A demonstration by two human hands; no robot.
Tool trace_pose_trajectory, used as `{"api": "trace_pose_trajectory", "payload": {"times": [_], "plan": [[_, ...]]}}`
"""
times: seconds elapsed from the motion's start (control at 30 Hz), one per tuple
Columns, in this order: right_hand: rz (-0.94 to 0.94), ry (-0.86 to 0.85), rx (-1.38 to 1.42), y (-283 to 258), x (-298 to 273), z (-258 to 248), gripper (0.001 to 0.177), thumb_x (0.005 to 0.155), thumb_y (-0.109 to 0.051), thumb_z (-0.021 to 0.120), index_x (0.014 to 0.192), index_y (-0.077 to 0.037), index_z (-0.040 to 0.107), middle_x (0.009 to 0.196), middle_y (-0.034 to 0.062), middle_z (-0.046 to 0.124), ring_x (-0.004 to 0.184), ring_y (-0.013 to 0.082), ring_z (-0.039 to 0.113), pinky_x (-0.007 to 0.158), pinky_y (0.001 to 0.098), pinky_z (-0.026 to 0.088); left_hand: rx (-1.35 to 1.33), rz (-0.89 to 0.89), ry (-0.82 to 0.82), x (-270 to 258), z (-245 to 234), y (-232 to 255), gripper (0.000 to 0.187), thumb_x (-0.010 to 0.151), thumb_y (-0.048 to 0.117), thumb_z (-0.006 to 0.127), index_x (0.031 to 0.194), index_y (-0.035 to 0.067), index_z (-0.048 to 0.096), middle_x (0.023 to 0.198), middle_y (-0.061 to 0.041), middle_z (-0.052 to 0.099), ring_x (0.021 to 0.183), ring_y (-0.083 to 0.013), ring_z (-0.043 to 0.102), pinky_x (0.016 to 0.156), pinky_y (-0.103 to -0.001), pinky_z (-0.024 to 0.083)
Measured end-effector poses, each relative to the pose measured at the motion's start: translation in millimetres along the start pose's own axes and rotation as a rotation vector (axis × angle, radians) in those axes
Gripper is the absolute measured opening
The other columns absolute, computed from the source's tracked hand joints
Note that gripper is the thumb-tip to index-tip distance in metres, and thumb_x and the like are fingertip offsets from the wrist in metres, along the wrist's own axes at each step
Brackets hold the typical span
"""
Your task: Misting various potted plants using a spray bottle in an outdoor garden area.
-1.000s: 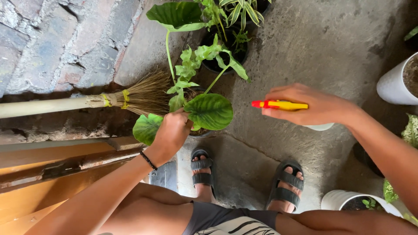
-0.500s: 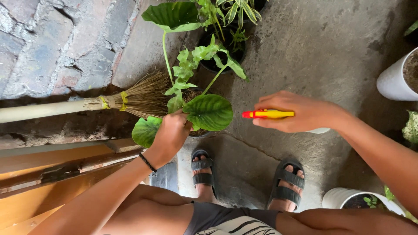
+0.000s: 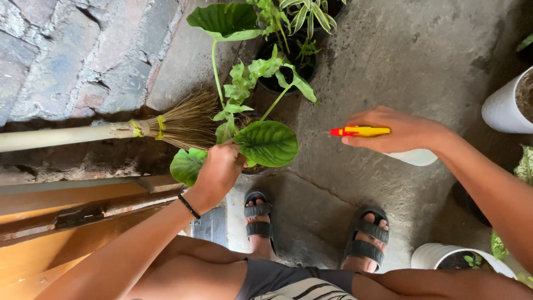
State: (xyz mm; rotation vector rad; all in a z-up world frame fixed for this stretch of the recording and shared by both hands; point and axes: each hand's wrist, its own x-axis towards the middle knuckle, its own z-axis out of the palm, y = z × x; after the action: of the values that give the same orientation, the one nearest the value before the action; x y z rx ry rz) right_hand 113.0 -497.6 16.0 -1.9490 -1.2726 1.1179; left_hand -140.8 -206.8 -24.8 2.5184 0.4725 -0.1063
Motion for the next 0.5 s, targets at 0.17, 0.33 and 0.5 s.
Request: {"api": "trace_pose_trajectory", "payload": {"times": [0.17,0.33,0.5], "plan": [[0.005,-0.073,-0.004,-14.6,-5.1,-2.4,0.036,0.097,-0.039,0.062,0.086,-0.008,0.075,0.073,0.0069,0.066,0.065,0.0200,0.067,0.063,0.0353,0.053,-0.012,-0.020,0.006,-0.6,-0.9,4.7,0.026,0.091,-0.002,0.062,0.068,0.001,0.073,0.077,-0.018,0.073,0.063,-0.0370,0.071,0.060,-0.040,0.059],[-0.065,-0.051,0.019,-22.6,-1.8,5.4,0.031,0.096,-0.034,0.061,0.088,-0.008,0.077,0.073,0.0082,0.067,0.064,0.0217,0.068,0.064,0.0362,0.052,-0.003,-0.024,0.024,1.3,2.8,2.6,0.027,0.092,0.001,0.061,0.068,0.005,0.073,0.074,-0.015,0.072,0.070,-0.0378,0.073,0.067,-0.044,0.061],[-0.114,-0.056,0.055,-42.7,-2.1,11.9,0.033,0.098,-0.033,0.059,0.084,-0.008,0.075,0.071,0.0076,0.065,0.062,0.0215,0.065,0.063,0.0359,0.051,-0.003,-0.011,0.006,-0.3,-4.6,7.5,0.029,0.096,0.000,0.059,0.069,-0.001,0.069,0.070,-0.018,0.070,0.062,-0.0355,0.072,0.067,-0.040,0.063]]}}
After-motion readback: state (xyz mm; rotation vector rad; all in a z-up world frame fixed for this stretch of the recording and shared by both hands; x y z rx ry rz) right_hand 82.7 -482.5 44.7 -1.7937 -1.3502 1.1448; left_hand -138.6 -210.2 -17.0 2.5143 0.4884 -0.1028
